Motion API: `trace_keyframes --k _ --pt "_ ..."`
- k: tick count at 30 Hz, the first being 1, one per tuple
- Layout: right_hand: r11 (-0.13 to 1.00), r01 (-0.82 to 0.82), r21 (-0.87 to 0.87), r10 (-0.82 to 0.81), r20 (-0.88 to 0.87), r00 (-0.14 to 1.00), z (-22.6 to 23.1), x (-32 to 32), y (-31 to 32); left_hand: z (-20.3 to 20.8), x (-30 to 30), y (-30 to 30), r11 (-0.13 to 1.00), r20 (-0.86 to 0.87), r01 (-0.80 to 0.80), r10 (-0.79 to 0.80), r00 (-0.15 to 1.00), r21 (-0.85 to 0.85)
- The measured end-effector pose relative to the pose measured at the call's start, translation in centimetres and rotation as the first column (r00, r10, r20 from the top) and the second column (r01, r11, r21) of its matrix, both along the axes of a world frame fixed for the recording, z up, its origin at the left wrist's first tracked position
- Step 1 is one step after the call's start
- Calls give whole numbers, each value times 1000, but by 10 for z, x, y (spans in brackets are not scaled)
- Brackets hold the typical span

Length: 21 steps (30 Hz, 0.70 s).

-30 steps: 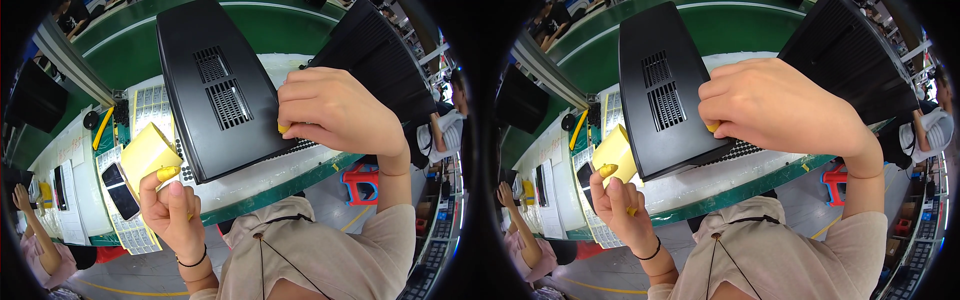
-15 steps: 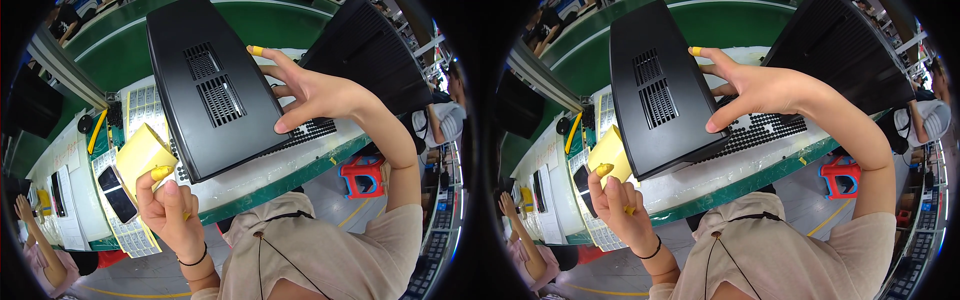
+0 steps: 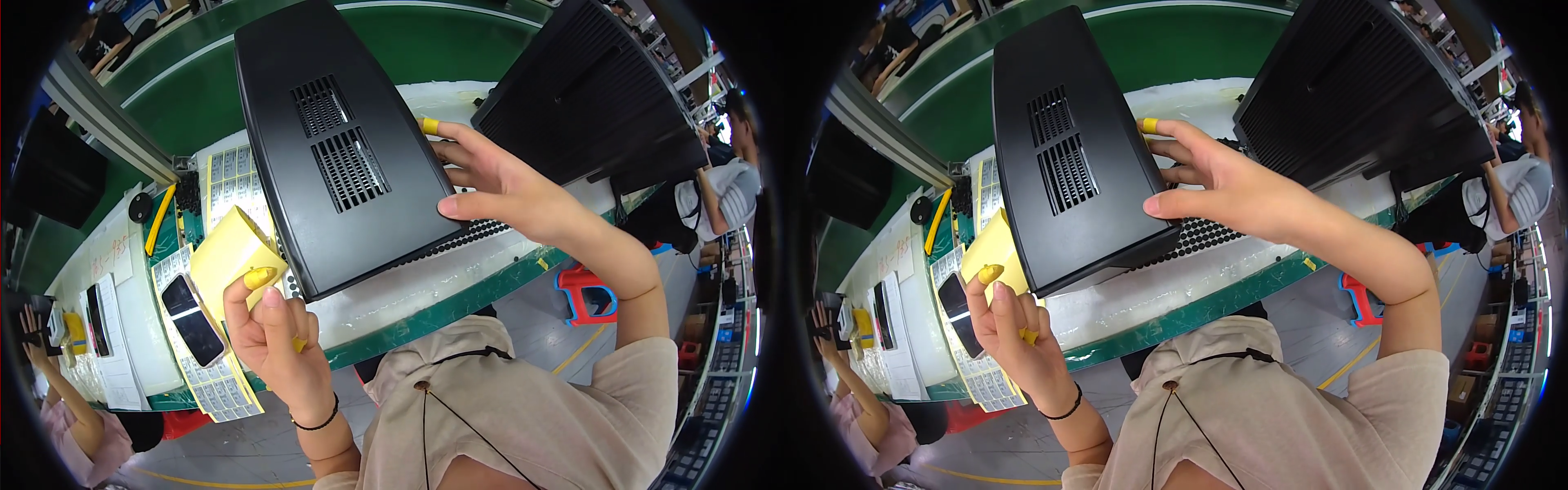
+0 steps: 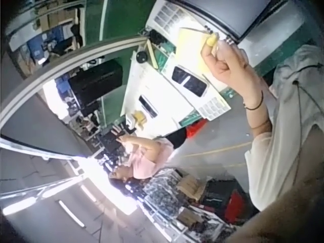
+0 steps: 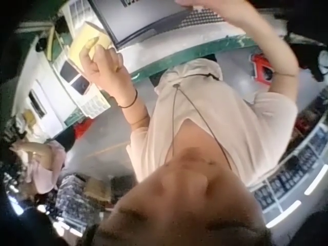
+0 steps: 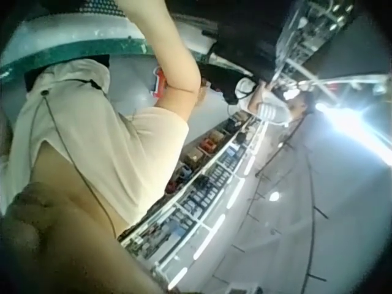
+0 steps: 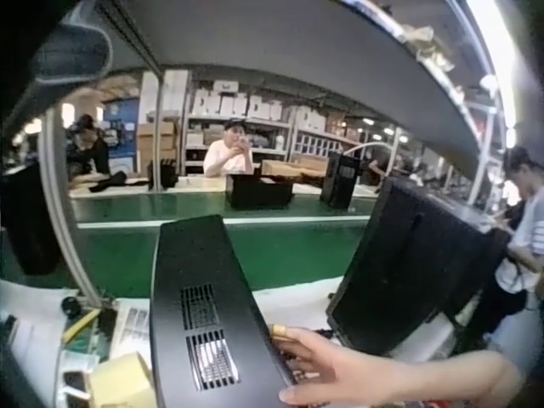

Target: Applying labels, cleaning, and preparing speaker units for packaging on an assembly line.

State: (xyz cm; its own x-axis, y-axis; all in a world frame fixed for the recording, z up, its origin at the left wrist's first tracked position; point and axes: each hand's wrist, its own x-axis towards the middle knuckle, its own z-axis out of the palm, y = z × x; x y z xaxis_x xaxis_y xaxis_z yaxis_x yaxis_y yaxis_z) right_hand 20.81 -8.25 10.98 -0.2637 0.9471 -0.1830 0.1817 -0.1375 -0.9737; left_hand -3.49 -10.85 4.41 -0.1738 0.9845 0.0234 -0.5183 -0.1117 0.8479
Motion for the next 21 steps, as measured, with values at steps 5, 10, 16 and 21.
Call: trace_keyframes --k 5,10,16,21 --pt "985 50 163 -44 -42 998 -15 -4 -2 -18 -2 16 998 -10 -16 15 1000 -53" --pt "973 215 -85 -231 -353 907 -66 34 11 -20 -5 13 999 -125 -51 52 991 9" --pt "654 -208 727 -492 618 613 -136 59 20 4 4 16 965 -844 2 228 486 262" --pt "674 -468 572 -278 783 556 -155 69 56 20 10 18 999 -804 -49 46 593 21"
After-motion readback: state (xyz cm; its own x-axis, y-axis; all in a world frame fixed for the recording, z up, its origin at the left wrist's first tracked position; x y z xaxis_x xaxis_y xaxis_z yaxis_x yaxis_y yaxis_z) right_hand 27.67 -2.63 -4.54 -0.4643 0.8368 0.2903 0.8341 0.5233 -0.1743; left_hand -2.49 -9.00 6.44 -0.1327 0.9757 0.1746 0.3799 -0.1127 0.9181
